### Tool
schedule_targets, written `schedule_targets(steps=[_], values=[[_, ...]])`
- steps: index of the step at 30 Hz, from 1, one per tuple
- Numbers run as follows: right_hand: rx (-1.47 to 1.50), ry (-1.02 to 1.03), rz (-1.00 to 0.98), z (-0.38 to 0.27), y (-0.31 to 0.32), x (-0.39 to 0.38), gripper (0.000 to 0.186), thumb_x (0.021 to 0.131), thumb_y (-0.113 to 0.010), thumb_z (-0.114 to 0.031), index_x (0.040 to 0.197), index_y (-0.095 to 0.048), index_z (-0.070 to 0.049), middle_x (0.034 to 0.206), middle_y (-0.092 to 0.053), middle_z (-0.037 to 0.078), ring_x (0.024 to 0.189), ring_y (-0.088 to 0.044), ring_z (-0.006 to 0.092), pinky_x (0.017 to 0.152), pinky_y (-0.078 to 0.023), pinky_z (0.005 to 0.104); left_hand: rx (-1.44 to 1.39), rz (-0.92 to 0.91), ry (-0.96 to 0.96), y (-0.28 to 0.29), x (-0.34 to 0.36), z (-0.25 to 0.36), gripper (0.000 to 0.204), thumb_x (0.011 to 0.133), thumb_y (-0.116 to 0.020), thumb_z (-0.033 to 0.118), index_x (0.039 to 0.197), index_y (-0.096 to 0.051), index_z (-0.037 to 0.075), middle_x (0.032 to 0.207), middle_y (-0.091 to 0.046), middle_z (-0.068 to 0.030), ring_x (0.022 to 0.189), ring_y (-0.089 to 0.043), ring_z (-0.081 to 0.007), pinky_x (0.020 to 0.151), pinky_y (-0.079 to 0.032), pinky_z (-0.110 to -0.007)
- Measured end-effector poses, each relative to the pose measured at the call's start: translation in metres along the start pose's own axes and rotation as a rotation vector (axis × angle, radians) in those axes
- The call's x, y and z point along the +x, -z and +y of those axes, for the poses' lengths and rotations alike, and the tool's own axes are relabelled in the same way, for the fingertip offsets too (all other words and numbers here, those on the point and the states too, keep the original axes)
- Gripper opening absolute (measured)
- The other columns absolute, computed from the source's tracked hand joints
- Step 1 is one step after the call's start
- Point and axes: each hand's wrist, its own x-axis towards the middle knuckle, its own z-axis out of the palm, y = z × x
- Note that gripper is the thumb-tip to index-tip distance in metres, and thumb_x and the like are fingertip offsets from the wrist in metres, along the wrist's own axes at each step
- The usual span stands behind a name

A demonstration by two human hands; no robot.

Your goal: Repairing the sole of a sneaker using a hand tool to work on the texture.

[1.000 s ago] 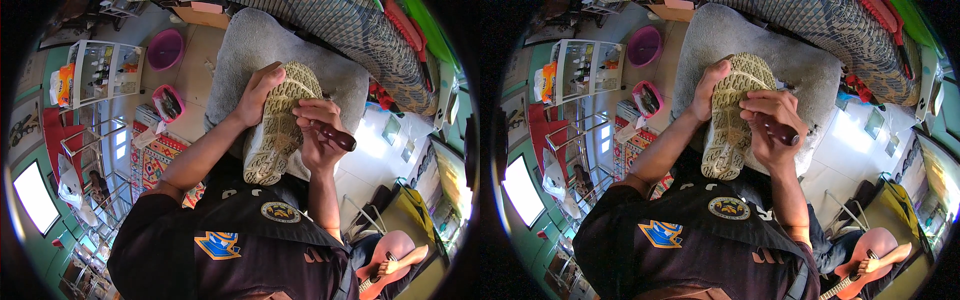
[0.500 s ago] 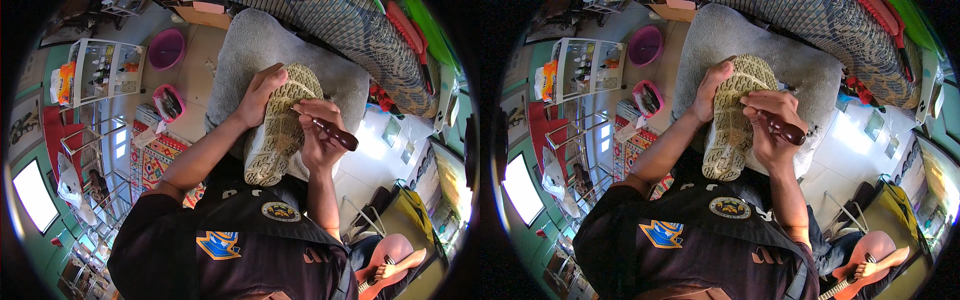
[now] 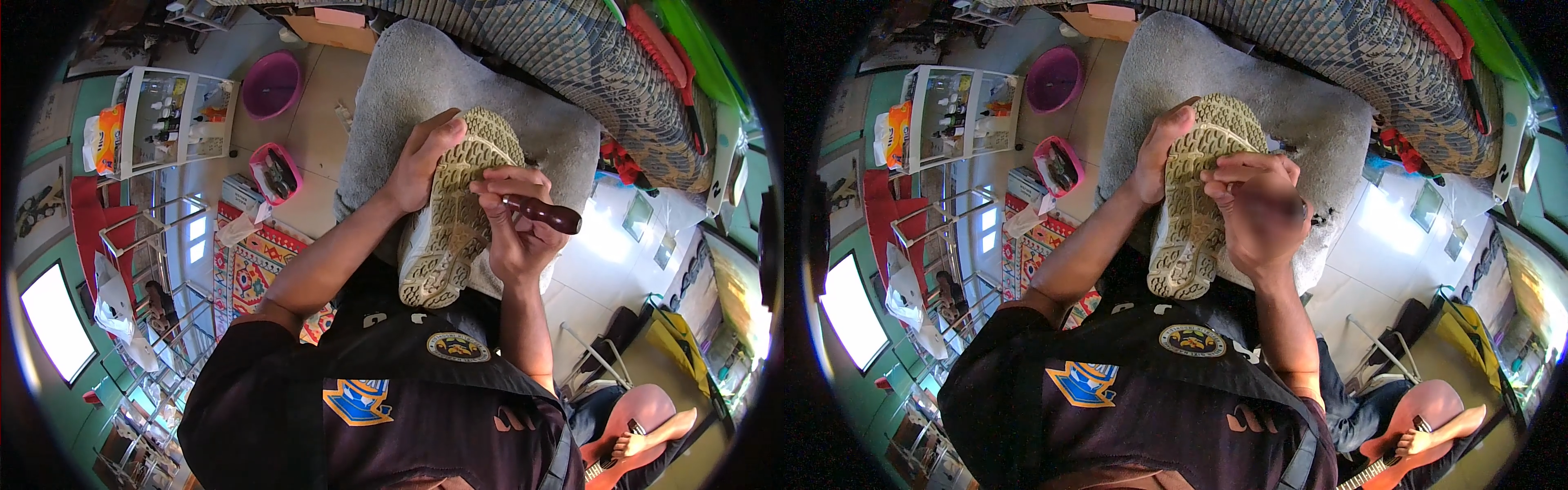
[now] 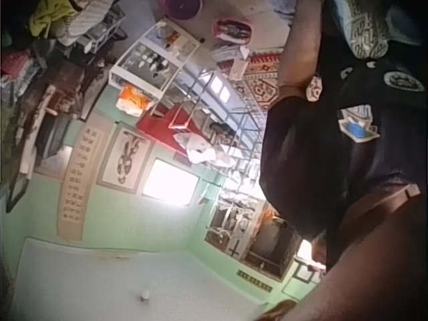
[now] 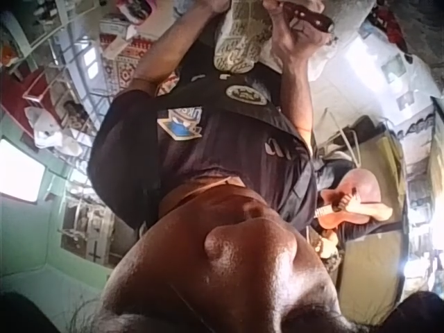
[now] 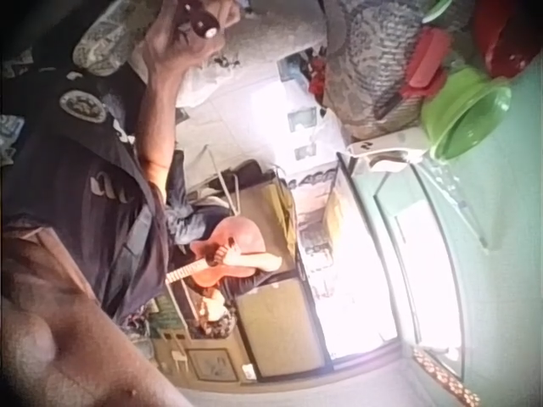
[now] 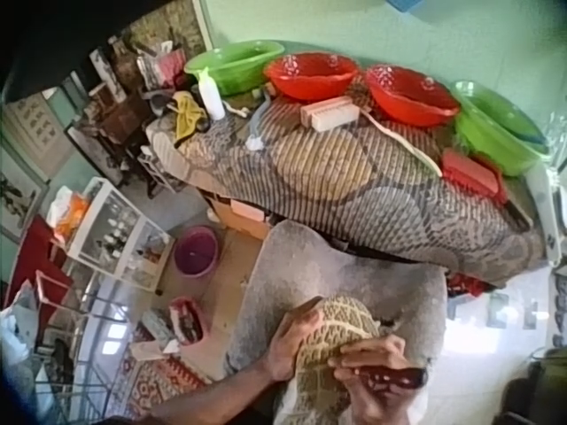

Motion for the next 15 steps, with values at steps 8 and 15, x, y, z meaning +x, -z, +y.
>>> schedule_targets(steps=[8,15], values=[[0.152,-0.116,0.086,-0.001,-0.004,-0.002,0.012,0.09,-0.082,-0.003,0.099,-0.075,-0.005,0.096,-0.082,0.006,0.096,-0.074,0.0204,0.095,-0.047,0.0383,-0.02,0.013,-0.001,0.002,-0.001,-0.002,0.035,0.112,-0.046,0.033,0.101,-0.062,0.004,0.089,-0.063,0.0005,0.082,-0.059,-0.0069,0.074,-0.048,-0.029],[-0.014,0.057,-0.058,0.001,0.01,0.002,0.01,0.094,-0.079,-0.002,0.102,-0.073,-0.001,0.102,-0.079,0.012,0.098,-0.073,0.0224,0.091,-0.052,0.0389,-0.067,0.006,0.051,0.005,-0.002,-0.003,0.037,0.111,-0.047,0.035,0.108,-0.065,0.002,0.097,-0.069,-0.0037,0.085,-0.066,-0.01,0.078,-0.054,-0.03]])
